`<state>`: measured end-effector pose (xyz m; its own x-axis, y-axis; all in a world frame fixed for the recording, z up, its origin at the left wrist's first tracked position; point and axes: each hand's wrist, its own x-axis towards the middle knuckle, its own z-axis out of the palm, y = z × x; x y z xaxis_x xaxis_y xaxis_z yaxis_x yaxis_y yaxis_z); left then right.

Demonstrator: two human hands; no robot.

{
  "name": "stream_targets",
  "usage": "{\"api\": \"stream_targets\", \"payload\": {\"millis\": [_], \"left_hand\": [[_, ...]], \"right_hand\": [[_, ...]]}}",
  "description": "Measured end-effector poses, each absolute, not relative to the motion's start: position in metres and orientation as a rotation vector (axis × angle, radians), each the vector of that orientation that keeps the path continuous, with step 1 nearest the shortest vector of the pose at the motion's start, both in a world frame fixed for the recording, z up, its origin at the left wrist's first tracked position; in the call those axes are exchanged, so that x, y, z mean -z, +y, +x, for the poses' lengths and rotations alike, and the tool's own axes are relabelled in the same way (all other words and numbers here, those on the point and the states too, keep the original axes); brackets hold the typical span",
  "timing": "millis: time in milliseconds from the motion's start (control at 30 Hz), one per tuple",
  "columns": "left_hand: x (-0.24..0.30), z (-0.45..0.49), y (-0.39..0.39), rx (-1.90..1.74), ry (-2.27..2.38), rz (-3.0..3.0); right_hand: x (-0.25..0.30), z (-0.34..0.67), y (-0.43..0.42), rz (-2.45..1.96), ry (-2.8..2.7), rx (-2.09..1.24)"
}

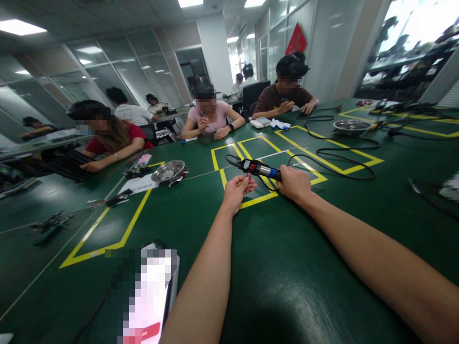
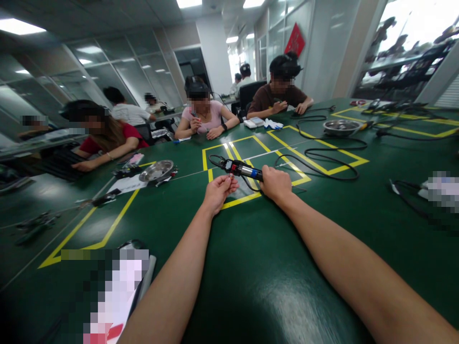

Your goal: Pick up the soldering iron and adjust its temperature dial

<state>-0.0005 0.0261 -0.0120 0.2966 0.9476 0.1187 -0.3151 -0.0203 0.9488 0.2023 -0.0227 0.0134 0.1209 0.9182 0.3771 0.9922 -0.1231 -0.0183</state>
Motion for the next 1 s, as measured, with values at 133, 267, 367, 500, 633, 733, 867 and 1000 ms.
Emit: {"api": "stream_targets", "payload": {"millis": [133, 267, 367, 500, 633, 733, 867, 1000], "left_hand": [[0.0138, 0.0, 0.0273, -1.17, 0.724, 1.17], [0.0134, 0.0002, 0.0277, -1.193, 0.712, 1.169], [0.0123, 0.0002, 0.0269, -1.206, 0.712, 1.163], [0.0118, 0.001, 0.0255, -1.211, 0.725, 1.167], [0.0115, 0.0021, 0.0251, -1.191, 0.737, 1.178], [0.0112, 0.0024, 0.0257, -1.215, 0.734, 1.177], [0.0111, 0.0026, 0.0261, -1.253, 0.743, 1.179], [0.0116, 0.0032, 0.0261, -1.248, 0.78, 1.208]], "right_hand": [[-0.0143, 0.2015, -0.0231, -2.14, -1.886, 0.4], [-0.0134, 0.2018, -0.0228, -2.119, -1.892, 0.416], [-0.013, 0.2017, -0.0226, -2.122, -1.896, 0.409], [-0.0132, 0.201, -0.0227, -2.131, -1.915, 0.386], [-0.013, 0.2008, -0.0225, -2.121, -1.917, 0.385], [-0.0125, 0.2006, -0.0225, -2.121, -1.913, 0.38], [-0.0123, 0.2004, -0.0223, -2.112, -1.917, 0.389], [-0.0123, 0.2003, -0.0221, -2.105, -1.931, 0.401]]}}
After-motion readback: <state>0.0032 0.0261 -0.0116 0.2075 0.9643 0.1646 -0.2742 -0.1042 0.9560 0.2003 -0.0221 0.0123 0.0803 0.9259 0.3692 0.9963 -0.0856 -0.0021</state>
